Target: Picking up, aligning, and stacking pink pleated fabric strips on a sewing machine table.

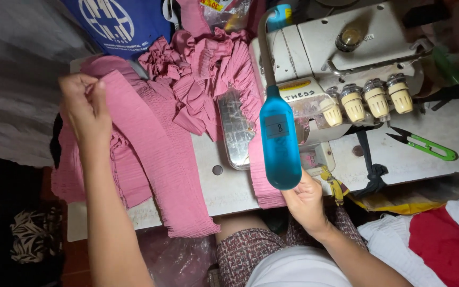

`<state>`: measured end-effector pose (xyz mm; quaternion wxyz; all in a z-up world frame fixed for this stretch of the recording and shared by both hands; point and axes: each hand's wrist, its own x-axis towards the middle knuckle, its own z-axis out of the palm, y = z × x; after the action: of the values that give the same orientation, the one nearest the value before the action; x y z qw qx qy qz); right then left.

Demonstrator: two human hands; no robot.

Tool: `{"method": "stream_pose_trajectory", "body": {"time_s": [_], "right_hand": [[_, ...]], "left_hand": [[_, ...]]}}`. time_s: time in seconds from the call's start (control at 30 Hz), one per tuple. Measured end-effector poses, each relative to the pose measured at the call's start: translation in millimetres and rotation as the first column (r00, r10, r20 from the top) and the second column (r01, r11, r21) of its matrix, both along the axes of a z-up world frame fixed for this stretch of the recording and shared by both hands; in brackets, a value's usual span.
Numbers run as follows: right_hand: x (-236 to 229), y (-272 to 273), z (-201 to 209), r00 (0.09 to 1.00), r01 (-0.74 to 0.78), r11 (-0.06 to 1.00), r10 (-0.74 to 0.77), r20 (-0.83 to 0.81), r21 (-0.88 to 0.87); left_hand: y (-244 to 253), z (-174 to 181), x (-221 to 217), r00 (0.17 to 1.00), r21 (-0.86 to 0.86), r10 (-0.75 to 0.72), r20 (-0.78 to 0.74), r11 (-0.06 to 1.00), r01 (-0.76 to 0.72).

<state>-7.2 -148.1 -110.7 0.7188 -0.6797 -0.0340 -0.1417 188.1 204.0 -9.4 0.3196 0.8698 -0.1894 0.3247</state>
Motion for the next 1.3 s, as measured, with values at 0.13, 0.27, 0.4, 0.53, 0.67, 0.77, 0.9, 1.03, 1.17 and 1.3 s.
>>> {"method": "stream_pose_trajectory", "body": {"time_s": [0.13,0.27,0.4,0.53,0.67,0.77,0.9,1.03,1.17,1.3], "right_hand": [[-6.2,-1.4,-16.0,0.992,0.093,0.991,-0.1,-0.074,-0.095],[-8.2,1.7,-11.5,0.988,0.136,0.987,-0.141,-0.057,-0.086],[-6.5,3.2,-3.9,0.992,0.119,0.993,-0.12,-0.029,-0.016],[-8.4,3.4,-4.7,0.989,0.141,0.988,-0.143,-0.024,-0.059],[-8.6,3.7,-4.5,0.985,0.159,0.986,-0.162,-0.056,-0.055],[-8.0,1.9,-6.6,0.982,0.174,0.98,-0.18,-0.052,-0.098],[-4.9,3.1,-9.1,0.979,0.186,0.98,-0.191,-0.068,-0.074],[-0.5,-0.2,-28.1,0.943,0.237,0.958,-0.187,-0.274,0.161],[6.6,-4.7,-5.4,1.0,-0.002,0.991,0.0,0.018,0.136],[11.7,-19.6,-64.7,0.998,0.051,0.993,-0.054,0.025,0.102]], "left_hand": [[-46.3,16.8,-66.8,0.997,-0.101,-0.076,-0.028,0.992,0.072],[-95.6,33.4,-138.7,0.993,0.131,-0.075,-0.087,0.988,0.086],[-131.3,44.3,-196.3,0.836,-0.067,-0.434,-0.336,0.896,0.438],[-155.0,32.3,-221.4,0.655,-0.228,-0.703,-0.275,0.71,0.666],[-181.6,35.2,-233.5,0.562,-0.288,-0.765,-0.315,0.641,0.711],[-194.0,26.4,-230.9,0.587,-0.305,-0.758,-0.286,0.652,0.694],[-206.3,13.5,-218.1,0.735,-0.172,-0.648,-0.2,0.762,0.624],[-215.0,14.2,-194.3,0.828,-0.085,-0.532,-0.176,0.846,0.526],[-224.0,10.9,-179.7,0.934,0.006,-0.339,-0.113,0.94,0.341],[-226.8,-28.6,-163.0,0.964,-0.046,-0.257,-0.067,0.966,0.255]]}}
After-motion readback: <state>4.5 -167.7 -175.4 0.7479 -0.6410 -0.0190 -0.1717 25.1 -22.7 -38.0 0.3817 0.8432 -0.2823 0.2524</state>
